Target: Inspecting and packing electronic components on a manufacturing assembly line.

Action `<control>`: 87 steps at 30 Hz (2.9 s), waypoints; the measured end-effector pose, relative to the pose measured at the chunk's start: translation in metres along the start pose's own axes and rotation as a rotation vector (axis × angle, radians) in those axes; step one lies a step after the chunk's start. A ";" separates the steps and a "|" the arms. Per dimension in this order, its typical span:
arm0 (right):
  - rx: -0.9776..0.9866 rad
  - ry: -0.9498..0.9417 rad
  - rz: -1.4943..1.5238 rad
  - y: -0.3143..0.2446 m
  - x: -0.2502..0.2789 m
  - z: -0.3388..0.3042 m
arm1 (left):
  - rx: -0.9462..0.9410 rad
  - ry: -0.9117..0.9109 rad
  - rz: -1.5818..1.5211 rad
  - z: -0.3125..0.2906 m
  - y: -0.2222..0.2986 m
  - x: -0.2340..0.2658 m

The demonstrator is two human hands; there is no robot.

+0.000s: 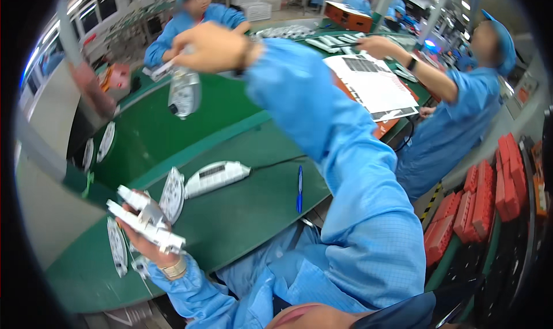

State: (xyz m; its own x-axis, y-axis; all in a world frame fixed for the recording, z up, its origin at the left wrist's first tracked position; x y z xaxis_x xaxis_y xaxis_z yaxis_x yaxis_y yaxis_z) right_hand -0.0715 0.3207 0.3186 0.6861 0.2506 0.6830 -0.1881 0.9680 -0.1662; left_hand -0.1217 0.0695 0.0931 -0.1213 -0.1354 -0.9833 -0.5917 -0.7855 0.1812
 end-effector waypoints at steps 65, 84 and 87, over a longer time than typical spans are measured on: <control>-0.926 -1.069 0.918 -0.253 -0.347 -0.436 | -0.811 0.955 -0.421 -0.312 0.148 0.573; -0.928 -1.189 0.939 -0.257 -0.352 -0.442 | -0.948 1.478 -0.358 -0.568 0.070 0.556; -0.932 -1.185 0.945 -0.258 -0.350 -0.441 | -0.958 1.539 -0.206 -0.570 0.072 0.543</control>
State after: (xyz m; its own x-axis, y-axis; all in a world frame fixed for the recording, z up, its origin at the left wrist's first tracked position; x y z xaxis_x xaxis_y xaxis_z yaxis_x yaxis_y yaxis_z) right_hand 0.0470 -0.0098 -0.1912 -0.3141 0.9369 0.1534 0.5306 0.3072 -0.7900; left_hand 0.2240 -0.4054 -0.4368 0.9726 0.0603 -0.2243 0.1762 -0.8207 0.5435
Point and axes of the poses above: each hand's wrist, its own z-axis towards the middle knuckle, its own x-axis out of the back of the hand, y = z × x, the point moved 10 cm from there along z, towards the middle knuckle, and after that the axes turned 11 degrees about y, right-handed, at the moved point
